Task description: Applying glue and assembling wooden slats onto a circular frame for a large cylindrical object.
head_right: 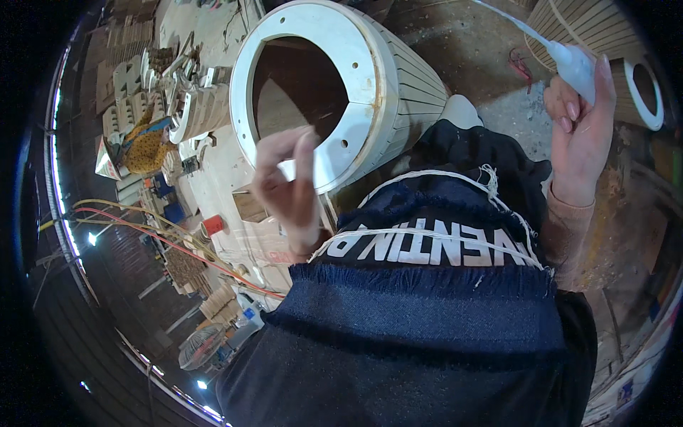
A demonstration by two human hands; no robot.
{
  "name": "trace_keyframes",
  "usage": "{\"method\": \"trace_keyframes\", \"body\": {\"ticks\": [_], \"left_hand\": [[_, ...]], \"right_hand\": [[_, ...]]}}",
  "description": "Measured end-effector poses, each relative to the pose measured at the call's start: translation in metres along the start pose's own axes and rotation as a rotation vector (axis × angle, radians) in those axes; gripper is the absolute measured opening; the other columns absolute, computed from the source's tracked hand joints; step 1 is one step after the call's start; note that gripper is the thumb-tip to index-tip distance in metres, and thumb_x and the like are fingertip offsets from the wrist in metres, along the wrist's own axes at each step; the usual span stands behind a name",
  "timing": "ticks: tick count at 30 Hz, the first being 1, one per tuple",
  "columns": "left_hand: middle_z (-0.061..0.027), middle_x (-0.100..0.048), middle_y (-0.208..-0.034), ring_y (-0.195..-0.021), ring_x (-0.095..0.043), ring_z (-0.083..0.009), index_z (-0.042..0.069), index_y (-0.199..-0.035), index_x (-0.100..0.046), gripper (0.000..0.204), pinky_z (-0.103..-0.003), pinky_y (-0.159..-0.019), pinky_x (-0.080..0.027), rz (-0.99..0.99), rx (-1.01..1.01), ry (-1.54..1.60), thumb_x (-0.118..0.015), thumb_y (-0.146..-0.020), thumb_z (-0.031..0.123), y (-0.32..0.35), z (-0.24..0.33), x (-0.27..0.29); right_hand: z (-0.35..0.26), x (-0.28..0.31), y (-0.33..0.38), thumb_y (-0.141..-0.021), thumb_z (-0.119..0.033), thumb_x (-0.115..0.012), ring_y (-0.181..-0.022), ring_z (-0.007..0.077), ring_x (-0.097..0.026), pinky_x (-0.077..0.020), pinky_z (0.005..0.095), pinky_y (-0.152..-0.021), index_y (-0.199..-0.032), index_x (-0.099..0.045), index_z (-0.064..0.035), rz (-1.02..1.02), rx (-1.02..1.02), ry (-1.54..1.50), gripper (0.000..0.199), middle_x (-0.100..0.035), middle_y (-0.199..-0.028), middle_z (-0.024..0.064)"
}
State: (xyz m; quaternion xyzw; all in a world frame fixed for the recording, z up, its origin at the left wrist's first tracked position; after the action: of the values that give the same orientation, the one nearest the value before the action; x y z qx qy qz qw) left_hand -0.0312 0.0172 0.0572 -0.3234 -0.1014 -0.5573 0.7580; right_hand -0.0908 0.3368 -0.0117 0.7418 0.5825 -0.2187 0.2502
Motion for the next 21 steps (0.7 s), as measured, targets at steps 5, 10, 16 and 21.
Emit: {"method": "trace_keyframes", "body": {"ticks": [5,10,16,21], "left_hand": [[-0.0069,-0.069,-0.089,-0.086,-0.06,-0.0206,0.005,-0.086,-0.072,0.006,-0.031,-0.08,-0.044,-0.132,0.093,-0.098,-0.075,-0.08,0.005,-0.001,0.006,-0.041],[-0.0055,-0.068,-0.087,-0.083,-0.059,-0.0205,0.006,-0.085,-0.072,0.004,-0.032,-0.078,-0.044,-0.176,0.052,-0.192,-0.074,-0.082,0.009,-0.004,-0.003,-0.058],[-0.0068,-0.068,-0.088,-0.086,-0.061,-0.0211,0.005,-0.088,-0.073,0.006,-0.031,-0.075,-0.049,-0.184,0.091,-0.165,-0.074,-0.082,0.006,-0.003,-0.008,-0.063],[-0.0081,-0.068,-0.09,-0.086,-0.062,-0.022,0.004,-0.091,-0.073,0.008,-0.03,-0.077,-0.051,-0.186,0.053,-0.212,-0.073,-0.083,0.004,-0.004,-0.008,-0.062]], "right_hand": [[-0.005,0.021,0.021,-0.104,-0.039,-0.041,-0.05,0.0043,-0.024,-0.0201,0.0228,-0.051,-0.112,-0.06,0.0002,0.119,0.011,-0.011,0.045,-0.03,-0.058,-0.006],[-0.008,0.045,0.036,-0.104,-0.041,-0.043,-0.051,0.0043,-0.023,-0.0203,0.0228,-0.051,-0.111,-0.061,-0.0006,0.279,0.026,-0.026,0.045,-0.03,-0.059,-0.0061],[-0.013,0.058,0.042,-0.103,-0.044,-0.045,-0.052,0.0047,-0.023,-0.0195,0.0237,-0.052,-0.113,-0.061,-0.0011,0.328,0.06,-0.005,0.047,-0.03,-0.059,-0.0058],[-0.014,0.058,0.041,-0.103,-0.044,-0.045,-0.052,0.0046,-0.023,-0.0194,0.024,-0.052,-0.114,-0.061,-0.0013,0.321,0.065,-0.018,0.047,-0.031,-0.059,-0.0054]]}}
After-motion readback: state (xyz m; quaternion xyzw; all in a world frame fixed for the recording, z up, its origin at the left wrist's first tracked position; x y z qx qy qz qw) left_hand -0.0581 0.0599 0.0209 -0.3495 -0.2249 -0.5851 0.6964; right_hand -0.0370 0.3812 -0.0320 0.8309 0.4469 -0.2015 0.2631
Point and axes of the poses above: each hand's wrist, its own y-axis away from the middle knuckle, its own x-axis out of the back of the hand, z = x × y, the point moved 3 cm from there along -y, towards the middle knuckle
